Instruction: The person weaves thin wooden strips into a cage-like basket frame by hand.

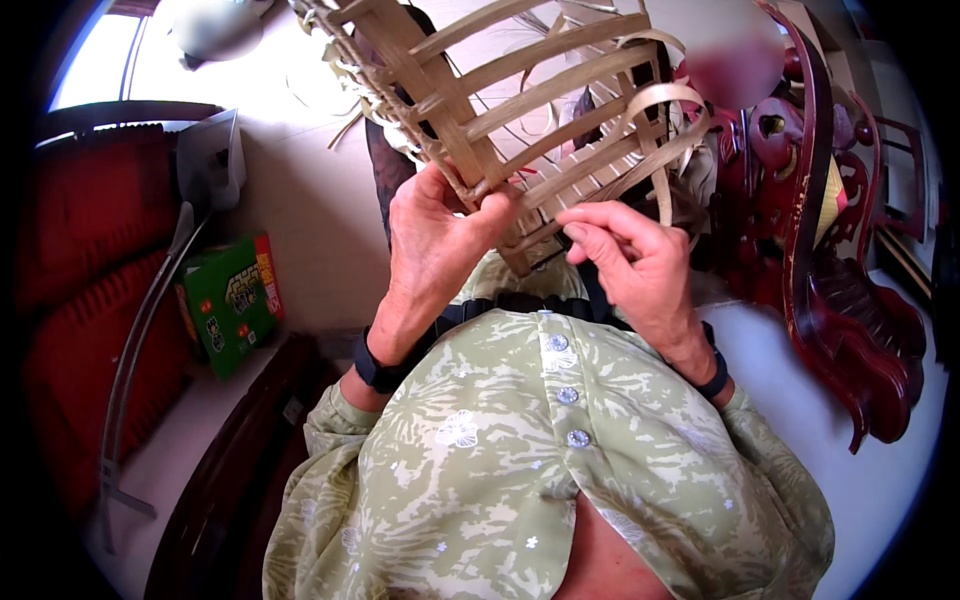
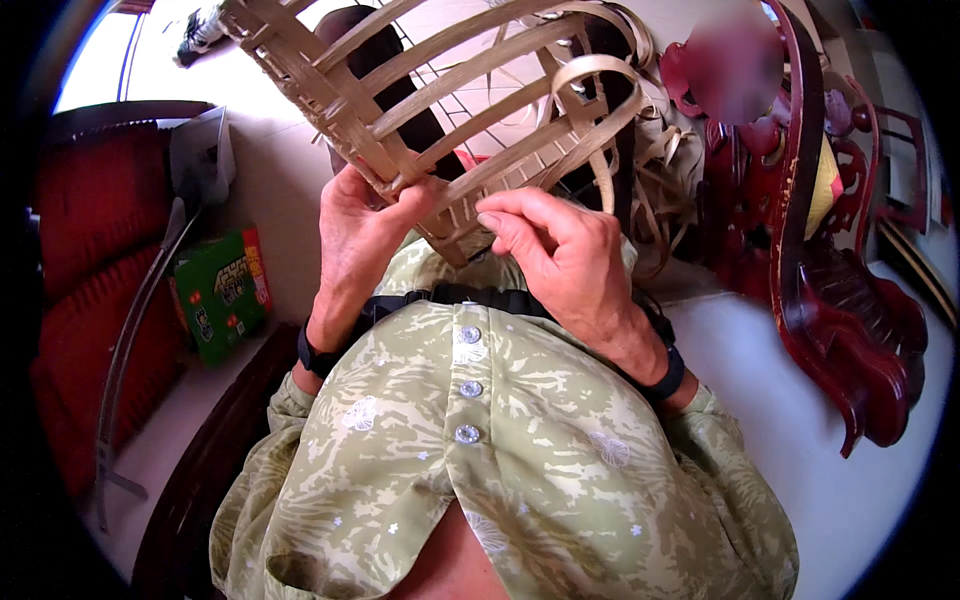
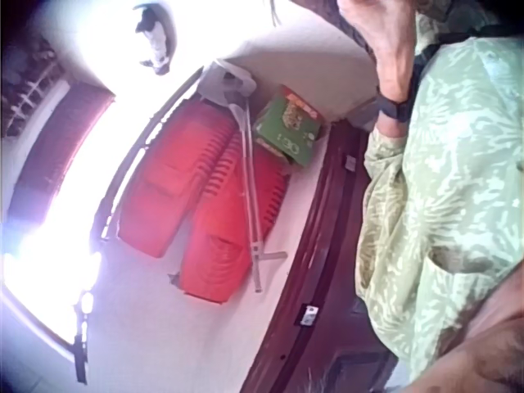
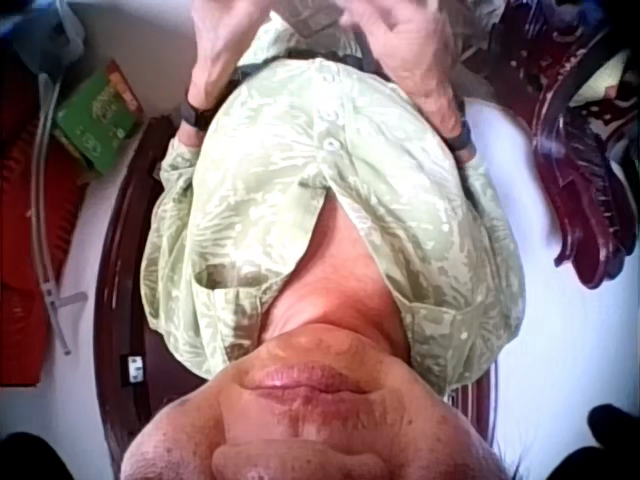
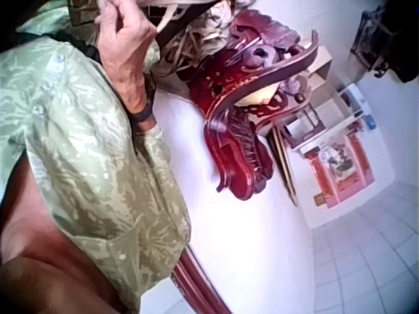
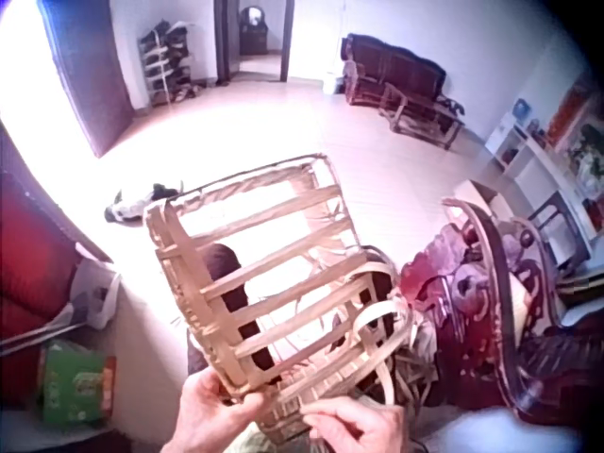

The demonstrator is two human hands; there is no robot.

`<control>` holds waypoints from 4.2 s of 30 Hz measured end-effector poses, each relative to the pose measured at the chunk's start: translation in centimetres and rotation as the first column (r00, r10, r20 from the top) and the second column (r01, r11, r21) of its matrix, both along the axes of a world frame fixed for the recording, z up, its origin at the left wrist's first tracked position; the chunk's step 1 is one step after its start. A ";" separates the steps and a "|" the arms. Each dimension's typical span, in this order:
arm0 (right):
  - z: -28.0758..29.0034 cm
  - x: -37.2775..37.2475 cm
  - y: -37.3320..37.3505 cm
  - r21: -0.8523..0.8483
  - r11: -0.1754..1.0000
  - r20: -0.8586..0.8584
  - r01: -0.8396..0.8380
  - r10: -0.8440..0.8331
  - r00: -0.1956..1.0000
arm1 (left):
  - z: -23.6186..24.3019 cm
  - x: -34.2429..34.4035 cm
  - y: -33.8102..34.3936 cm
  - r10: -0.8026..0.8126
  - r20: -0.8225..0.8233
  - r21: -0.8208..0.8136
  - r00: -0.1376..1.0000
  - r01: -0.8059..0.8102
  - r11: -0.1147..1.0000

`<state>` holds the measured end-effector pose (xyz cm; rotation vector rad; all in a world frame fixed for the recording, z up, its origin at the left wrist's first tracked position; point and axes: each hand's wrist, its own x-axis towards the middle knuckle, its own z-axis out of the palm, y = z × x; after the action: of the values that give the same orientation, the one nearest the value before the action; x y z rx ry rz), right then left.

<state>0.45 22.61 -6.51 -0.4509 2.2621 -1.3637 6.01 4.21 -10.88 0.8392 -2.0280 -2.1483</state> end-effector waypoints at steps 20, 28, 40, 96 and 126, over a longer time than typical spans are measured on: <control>4.6 -0.9 1.4 -0.198 0.908 0.562 -0.370 0.415 0.716 | 1.3 -1.4 -2.0 -0.184 -0.168 0.202 0.969 0.217 0.955; 16.3 -5.7 17.3 0.057 0.469 -0.280 -0.881 0.855 0.437 | 1.5 -2.3 -1.7 -0.124 -0.181 0.326 0.976 0.179 0.928; 7.5 -2.9 15.8 0.184 0.979 0.415 0.089 -0.160 0.896 | 0.5 -1.9 -0.8 -0.033 -0.179 0.265 0.983 0.080 0.961; 7.4 -10.3 27.4 0.212 0.249 -0.622 0.945 -0.711 0.327 | -0.8 -2.0 -1.1 -0.015 -0.245 0.283 0.969 0.086 0.955; 4.8 -17.2 27.3 0.508 0.148 -0.821 0.849 -0.215 0.529 | -0.9 -1.8 -0.9 0.008 -0.225 0.326 0.974 0.067 0.943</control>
<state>-16.75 49.88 -1.70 0.6200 3.4623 0.1864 4.17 3.34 -11.74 0.5623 -1.6085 -2.5144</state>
